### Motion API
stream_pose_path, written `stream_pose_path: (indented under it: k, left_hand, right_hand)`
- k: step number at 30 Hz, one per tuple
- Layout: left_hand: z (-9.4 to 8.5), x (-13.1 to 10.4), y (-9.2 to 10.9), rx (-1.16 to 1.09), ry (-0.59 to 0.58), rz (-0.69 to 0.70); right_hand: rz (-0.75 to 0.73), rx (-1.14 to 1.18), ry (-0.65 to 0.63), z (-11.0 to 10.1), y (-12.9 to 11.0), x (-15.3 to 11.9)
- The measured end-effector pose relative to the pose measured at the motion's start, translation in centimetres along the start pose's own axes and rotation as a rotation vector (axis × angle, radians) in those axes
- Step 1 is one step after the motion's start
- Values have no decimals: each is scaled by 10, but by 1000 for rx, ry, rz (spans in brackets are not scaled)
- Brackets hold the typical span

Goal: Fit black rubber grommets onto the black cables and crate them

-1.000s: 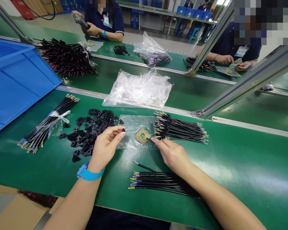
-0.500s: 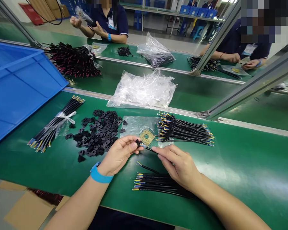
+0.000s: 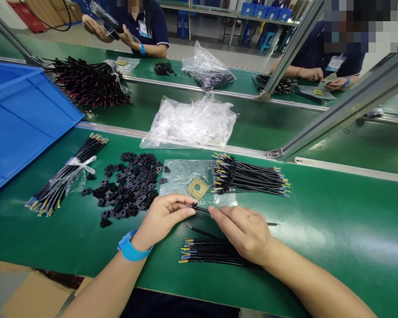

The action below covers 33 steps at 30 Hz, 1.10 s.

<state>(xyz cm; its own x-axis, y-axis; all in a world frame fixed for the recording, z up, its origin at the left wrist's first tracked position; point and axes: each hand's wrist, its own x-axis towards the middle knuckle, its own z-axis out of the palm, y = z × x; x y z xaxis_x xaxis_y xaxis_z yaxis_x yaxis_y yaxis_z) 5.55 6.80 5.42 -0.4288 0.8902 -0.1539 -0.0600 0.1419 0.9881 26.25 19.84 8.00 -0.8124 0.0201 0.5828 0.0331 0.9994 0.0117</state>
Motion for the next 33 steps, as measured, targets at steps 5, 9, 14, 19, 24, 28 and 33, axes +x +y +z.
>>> stream_pose_path:
  k: [5, 9, 14, 19, 24, 28, 33]
  left_hand:
    - [6, -3, 6, 76, -8, 100]
    - [5, -7, 5, 262, 16, 319]
    - [7, -9, 2, 323, -63, 439]
    - [13, -11, 1, 326, -76, 466]
    - [-4, -9, -1, 259, 10, 453]
    - [-33, 3, 1, 662, 522, 414]
    - [-52, 18, -7, 1144, 579, 299]
  right_hand:
    - [31, 115, 6, 2, 1, 1]
    - [211, 404, -70, 9, -2, -1]
    - [373, 696, -224, 7, -5, 5]
    - [459, 854, -291, 4, -5, 12]
    - [452, 876, -231, 0, -2, 15]
    - [404, 704, -118, -8, 6, 12]
    - [403, 540, -82, -17, 19, 10]
